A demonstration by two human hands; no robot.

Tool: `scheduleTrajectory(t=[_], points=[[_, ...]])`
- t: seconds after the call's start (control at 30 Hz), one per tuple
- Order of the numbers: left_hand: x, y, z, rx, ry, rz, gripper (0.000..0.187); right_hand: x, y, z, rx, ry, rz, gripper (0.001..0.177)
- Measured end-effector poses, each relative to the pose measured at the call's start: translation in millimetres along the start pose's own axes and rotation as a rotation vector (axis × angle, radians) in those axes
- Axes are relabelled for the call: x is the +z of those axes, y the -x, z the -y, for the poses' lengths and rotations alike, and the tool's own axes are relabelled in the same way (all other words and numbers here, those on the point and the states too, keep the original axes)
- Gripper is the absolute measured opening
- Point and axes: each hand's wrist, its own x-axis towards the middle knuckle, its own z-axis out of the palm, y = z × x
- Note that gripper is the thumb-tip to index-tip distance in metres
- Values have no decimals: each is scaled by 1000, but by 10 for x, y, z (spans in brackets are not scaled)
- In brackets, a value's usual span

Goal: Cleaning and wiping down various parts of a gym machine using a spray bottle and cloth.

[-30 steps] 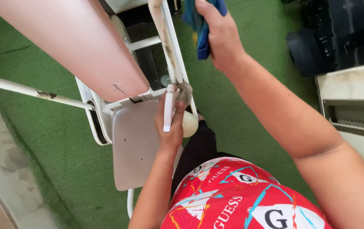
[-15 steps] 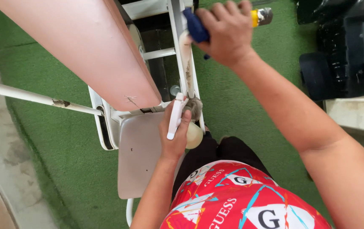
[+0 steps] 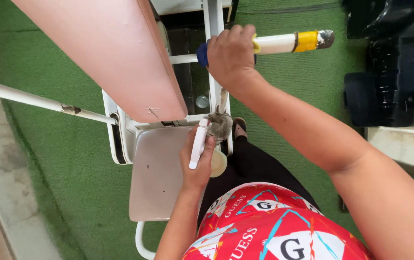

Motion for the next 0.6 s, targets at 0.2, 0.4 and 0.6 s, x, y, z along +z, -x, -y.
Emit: scheduleTrajectory(t=[0.2, 0.4, 0.6], points=[[29, -89, 59, -33, 68, -32, 39, 515, 106, 239, -220, 414, -195, 26], [74, -188, -29, 54, 72, -57, 39, 1059, 408, 289, -640, 613, -242, 26], [115, -221, -8, 14, 40, -78, 38, 1278, 714, -32, -844, 18, -496, 17]])
